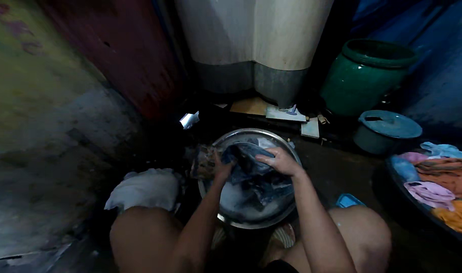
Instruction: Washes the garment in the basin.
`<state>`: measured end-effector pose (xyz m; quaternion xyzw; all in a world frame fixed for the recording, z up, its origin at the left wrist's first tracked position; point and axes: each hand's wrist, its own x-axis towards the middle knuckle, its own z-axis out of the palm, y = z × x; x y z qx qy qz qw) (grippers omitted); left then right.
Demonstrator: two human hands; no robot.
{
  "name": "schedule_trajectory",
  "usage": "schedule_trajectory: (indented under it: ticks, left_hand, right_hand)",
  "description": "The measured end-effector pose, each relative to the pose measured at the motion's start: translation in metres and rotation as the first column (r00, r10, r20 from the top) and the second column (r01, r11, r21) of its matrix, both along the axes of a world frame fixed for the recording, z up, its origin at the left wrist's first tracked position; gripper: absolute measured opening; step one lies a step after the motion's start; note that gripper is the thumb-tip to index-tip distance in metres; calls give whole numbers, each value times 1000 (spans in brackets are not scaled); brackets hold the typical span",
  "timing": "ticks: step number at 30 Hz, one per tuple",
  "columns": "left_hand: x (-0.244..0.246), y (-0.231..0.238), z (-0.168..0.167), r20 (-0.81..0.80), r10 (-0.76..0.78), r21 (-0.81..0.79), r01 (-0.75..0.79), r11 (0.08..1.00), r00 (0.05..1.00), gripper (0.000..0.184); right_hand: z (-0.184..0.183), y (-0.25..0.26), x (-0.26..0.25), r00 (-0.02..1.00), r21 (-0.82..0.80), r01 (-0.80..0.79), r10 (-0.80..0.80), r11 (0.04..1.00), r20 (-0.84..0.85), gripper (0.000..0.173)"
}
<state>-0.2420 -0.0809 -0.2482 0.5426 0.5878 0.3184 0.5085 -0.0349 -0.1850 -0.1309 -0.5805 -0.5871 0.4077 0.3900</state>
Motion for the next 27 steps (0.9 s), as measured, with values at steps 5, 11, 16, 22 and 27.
schedule_trajectory:
  ticks: [5,11,16,22,27]
  left_hand:
    - [15,-16,43,327,-62,-241,147,959,943,32]
    - [51,-30,65,773,50,-279,269,922,632,34]
    - [76,-42,78,946,15,-128,331,935,324,45]
    - [80,-62,89,973,29,-111,354,929,229,41]
    - [68,-59,88,886,-285,6,606,796,365,45]
  right_hand:
    - [-26,4,34,903,57,369,-373,928,212,39]
    - [-75,10,35,651,44,718,-692,695,310,48]
    - [-97,15,-8,814,-135,438,-456,889,-360,36]
    - [-60,2,-10,994,-246,98,-83,964,71,52]
    - [-85,-3,-28,927,-39,371,-372,928,-42,50]
